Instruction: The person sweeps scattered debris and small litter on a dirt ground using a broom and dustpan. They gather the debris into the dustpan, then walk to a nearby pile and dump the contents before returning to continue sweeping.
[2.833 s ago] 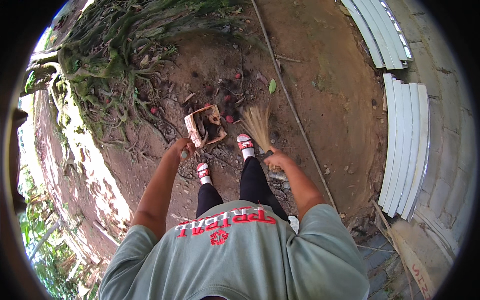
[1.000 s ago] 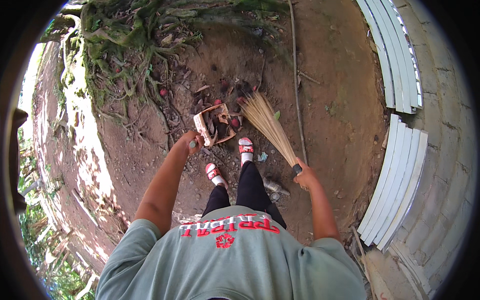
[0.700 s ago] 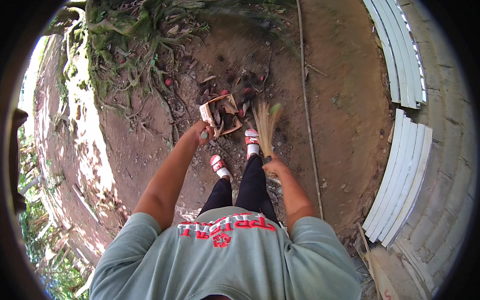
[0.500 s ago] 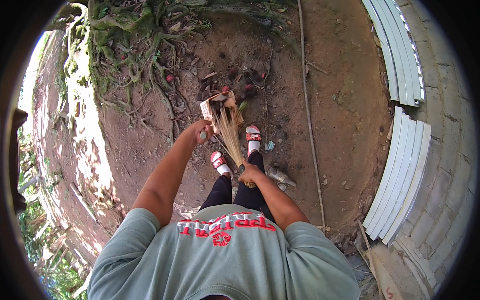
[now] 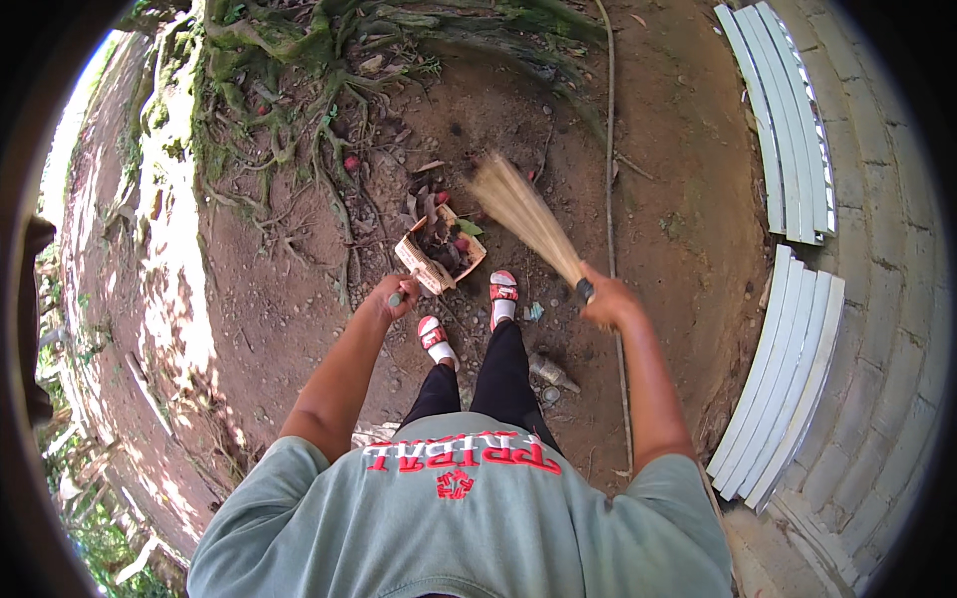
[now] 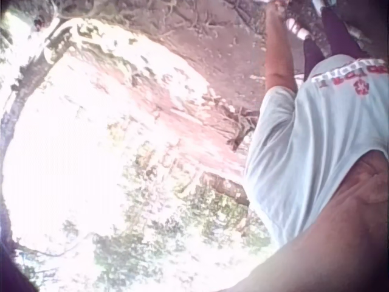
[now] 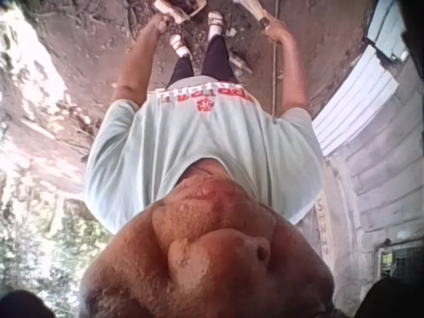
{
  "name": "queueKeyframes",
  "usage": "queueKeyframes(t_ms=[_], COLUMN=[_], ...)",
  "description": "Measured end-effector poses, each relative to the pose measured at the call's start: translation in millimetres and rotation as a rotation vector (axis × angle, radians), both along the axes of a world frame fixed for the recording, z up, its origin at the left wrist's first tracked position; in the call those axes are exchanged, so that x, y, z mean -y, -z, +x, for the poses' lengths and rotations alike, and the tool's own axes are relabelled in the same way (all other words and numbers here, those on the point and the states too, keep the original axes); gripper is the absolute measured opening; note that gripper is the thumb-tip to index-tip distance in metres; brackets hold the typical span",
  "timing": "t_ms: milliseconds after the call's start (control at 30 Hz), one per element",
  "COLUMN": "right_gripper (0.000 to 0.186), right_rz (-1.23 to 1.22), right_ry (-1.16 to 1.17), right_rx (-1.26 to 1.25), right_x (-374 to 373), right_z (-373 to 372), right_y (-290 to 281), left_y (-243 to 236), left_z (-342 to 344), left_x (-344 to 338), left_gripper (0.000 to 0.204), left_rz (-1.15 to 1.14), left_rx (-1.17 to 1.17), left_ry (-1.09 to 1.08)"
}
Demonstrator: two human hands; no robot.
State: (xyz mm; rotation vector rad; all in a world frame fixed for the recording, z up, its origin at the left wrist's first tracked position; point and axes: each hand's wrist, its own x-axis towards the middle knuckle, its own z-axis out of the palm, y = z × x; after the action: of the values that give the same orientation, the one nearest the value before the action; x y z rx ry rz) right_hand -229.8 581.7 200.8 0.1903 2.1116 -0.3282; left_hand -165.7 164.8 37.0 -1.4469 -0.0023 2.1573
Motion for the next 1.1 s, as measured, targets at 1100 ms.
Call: queueKeyframes(t_ms=[1100], right_gripper=[0.104], right_rz=[-0.388], right_ry=[0.210], right_rx=[0.736], right_x=[123.7], right_z=[79.7], right_y=[161.5], left_y=[3.0], left_z=[-4.3], left_x=[-8.0], left_gripper=[0.029], left_rz=[0.103], left_rx=[0.031], left_ry=[0.104])
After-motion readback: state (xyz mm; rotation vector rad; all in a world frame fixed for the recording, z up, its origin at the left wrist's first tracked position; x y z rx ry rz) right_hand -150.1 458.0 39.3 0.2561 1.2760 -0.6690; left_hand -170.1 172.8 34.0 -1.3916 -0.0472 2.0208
